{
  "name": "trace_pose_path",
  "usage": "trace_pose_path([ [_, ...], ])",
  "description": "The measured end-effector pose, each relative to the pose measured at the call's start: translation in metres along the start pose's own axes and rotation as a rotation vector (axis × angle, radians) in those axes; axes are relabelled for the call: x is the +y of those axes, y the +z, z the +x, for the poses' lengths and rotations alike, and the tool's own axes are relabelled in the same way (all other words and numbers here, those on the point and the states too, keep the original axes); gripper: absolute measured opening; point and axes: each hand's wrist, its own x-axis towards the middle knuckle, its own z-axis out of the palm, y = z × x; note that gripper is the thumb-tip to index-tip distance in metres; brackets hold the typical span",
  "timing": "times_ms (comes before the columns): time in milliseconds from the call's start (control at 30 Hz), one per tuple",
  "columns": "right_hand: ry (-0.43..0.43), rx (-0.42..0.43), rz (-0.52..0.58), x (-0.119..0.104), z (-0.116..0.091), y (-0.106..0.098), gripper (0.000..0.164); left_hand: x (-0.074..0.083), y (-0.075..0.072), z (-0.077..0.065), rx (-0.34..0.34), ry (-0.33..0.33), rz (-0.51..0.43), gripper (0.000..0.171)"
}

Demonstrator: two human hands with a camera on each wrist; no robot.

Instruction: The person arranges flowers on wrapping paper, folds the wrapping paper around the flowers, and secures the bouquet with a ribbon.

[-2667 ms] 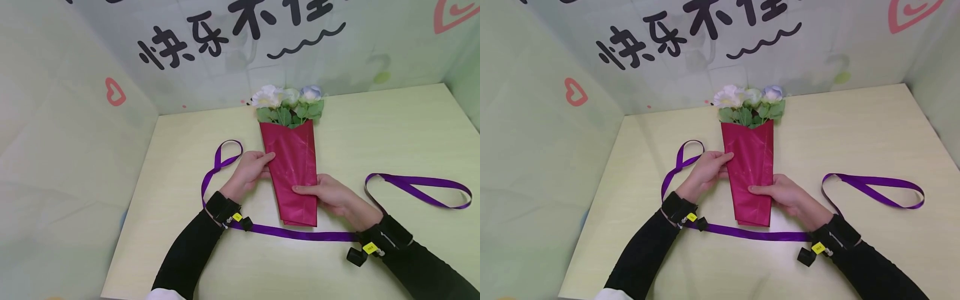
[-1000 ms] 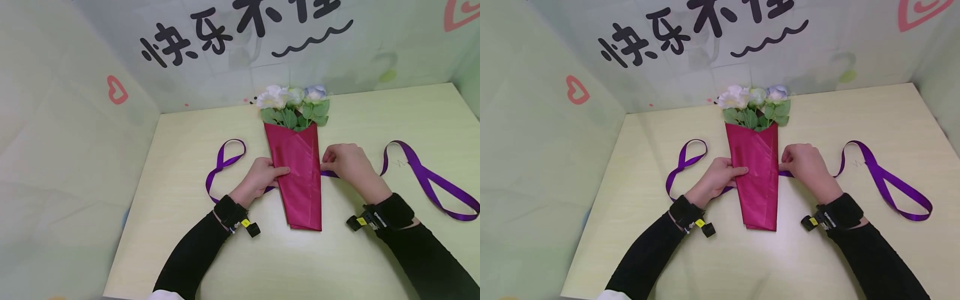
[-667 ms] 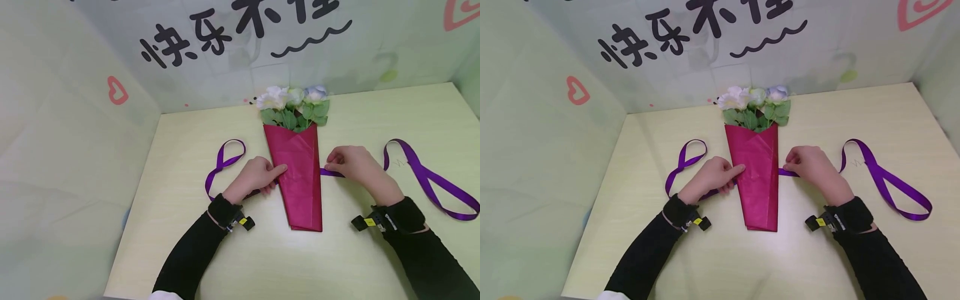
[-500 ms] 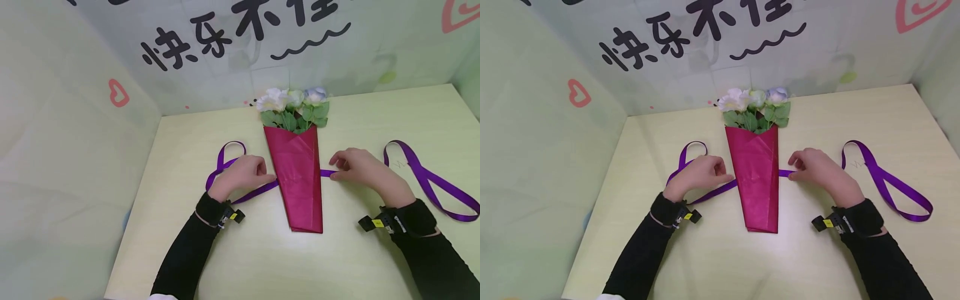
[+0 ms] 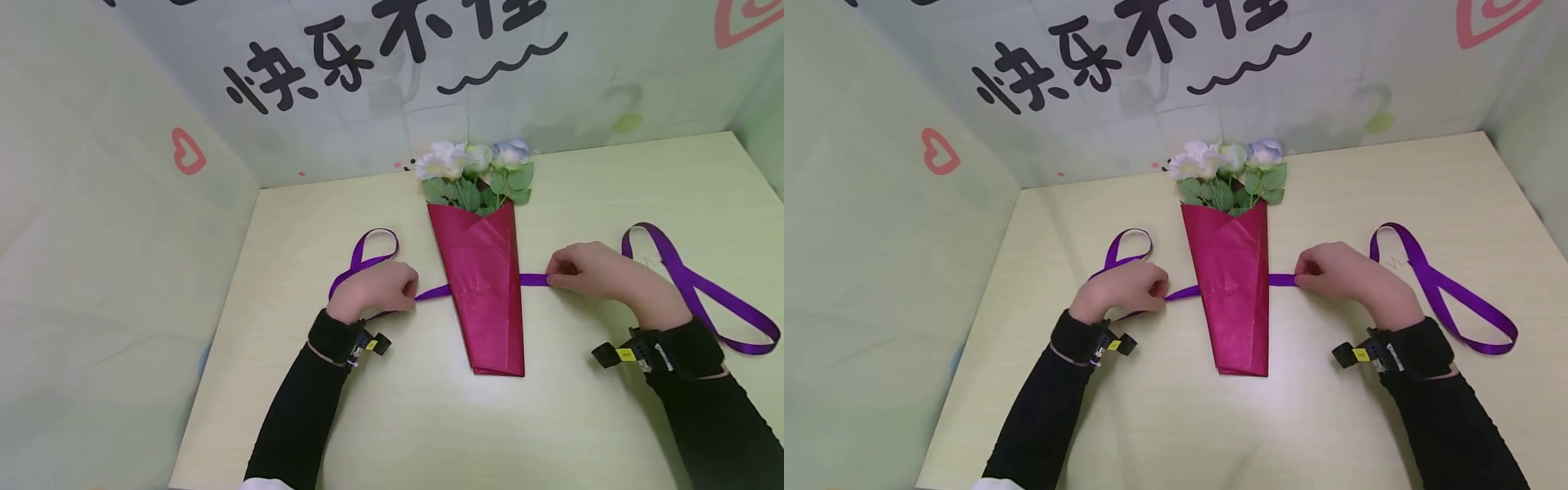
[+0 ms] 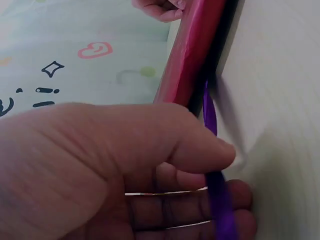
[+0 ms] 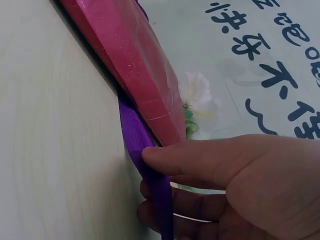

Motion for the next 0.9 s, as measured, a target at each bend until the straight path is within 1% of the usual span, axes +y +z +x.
trace_pose_path([
  [100,0.005,-0.008,0.019,-0.001,-0.001,-0.002,0.006,-0.008,-0.007,-0.003,0.059,0.003,-0.033,0.014],
  [167,0.013,-0.012,0.023,-0.001,-0.002,-0.003,0.009,-0.012,-0.011,-0.004,0.085,-0.003,-0.052,0.013],
  [233,0.021,-0.014,0.018,-0.001,-0.003,-0.005,0.011,-0.014,-0.014,-0.005,0.094,-0.018,-0.077,0.013],
  [333,0.028,-0.012,-0.005,0.001,-0.007,-0.008,0.014,-0.015,-0.018,-0.008,0.096,-0.072,-0.109,0.016],
  [433,0.024,0.0,-0.027,0.002,-0.011,-0.014,0.016,-0.016,-0.023,-0.013,0.09,-0.099,-0.115,0.019],
  [500,0.025,0.014,-0.039,0.004,-0.014,-0.018,0.019,-0.017,-0.026,-0.016,0.095,-0.081,-0.101,0.015],
  [567,0.032,0.031,-0.049,0.004,-0.018,-0.023,0.022,-0.019,-0.029,-0.019,0.117,-0.041,-0.104,0.013],
  [633,0.044,0.055,-0.045,0.003,-0.022,-0.028,0.022,-0.02,-0.031,-0.021,0.162,0.001,-0.136,0.014],
  [733,0.043,0.117,-0.026,0.001,-0.028,-0.034,0.021,-0.019,-0.036,-0.025,0.251,0.036,-0.26,0.015],
  [833,0.041,0.195,0.005,-0.001,-0.033,-0.038,0.021,-0.014,-0.041,-0.03,0.373,0.047,-0.335,0.022],
  [900,0.047,0.237,0.014,-0.003,-0.036,-0.04,0.021,-0.009,-0.044,-0.033,0.459,0.05,-0.342,0.026],
])
